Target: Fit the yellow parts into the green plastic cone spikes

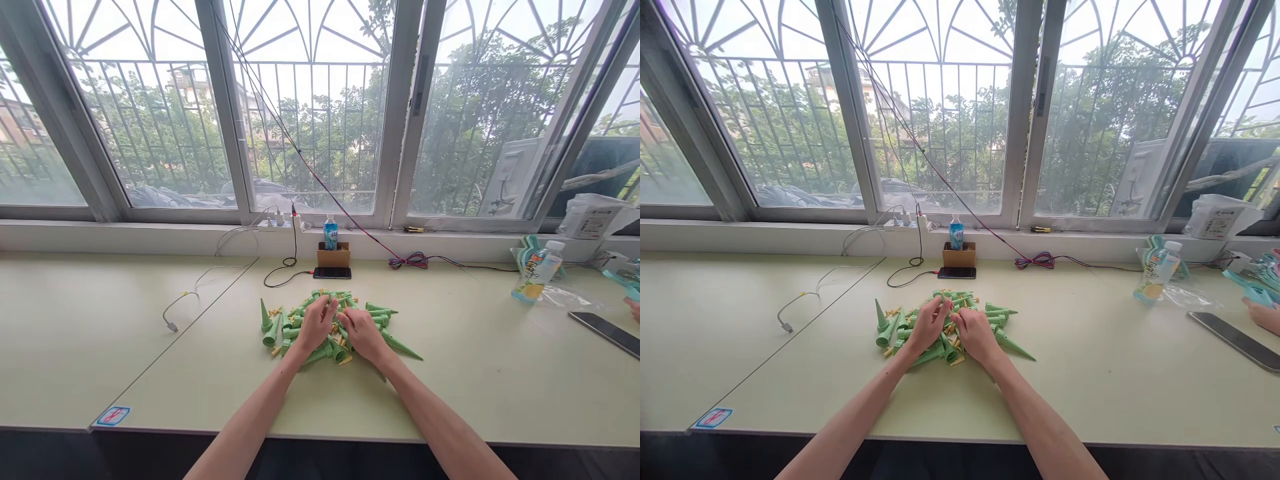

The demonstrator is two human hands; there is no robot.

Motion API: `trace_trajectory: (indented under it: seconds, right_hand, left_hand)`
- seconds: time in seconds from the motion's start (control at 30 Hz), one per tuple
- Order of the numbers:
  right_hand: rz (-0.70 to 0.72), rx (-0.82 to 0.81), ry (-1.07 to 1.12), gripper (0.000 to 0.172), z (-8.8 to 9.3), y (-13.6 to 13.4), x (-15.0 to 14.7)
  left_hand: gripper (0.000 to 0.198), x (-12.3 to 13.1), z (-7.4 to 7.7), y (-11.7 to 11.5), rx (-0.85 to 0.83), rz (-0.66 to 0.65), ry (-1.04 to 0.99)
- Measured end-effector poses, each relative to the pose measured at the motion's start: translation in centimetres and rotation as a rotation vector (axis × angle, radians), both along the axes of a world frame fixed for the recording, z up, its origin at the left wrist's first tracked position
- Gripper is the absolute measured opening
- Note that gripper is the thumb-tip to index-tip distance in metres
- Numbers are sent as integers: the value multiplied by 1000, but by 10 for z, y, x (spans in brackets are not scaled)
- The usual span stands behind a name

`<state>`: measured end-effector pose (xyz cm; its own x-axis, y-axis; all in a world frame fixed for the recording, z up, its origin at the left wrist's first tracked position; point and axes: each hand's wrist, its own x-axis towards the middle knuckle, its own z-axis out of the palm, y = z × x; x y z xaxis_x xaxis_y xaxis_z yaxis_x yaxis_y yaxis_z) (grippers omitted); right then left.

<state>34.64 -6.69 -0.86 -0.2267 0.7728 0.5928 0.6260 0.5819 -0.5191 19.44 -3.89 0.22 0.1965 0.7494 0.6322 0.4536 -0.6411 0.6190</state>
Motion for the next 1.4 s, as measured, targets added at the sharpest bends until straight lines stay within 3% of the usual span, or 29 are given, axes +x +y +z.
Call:
trace_trajectory:
  seconds: [0.6,1.17,1.4]
  right_hand:
    - [-46,-19,43,48,-1,2,3]
    - [-158,5,-46,52,0,2,0]
    - [-133,-35,54,44,-2,3,2]
  left_hand:
    - [35,3,3,-7,11,-118,54]
    - [36,3,5,-13,53,-147,115]
    - [36,3,2,-11,43,-149,117]
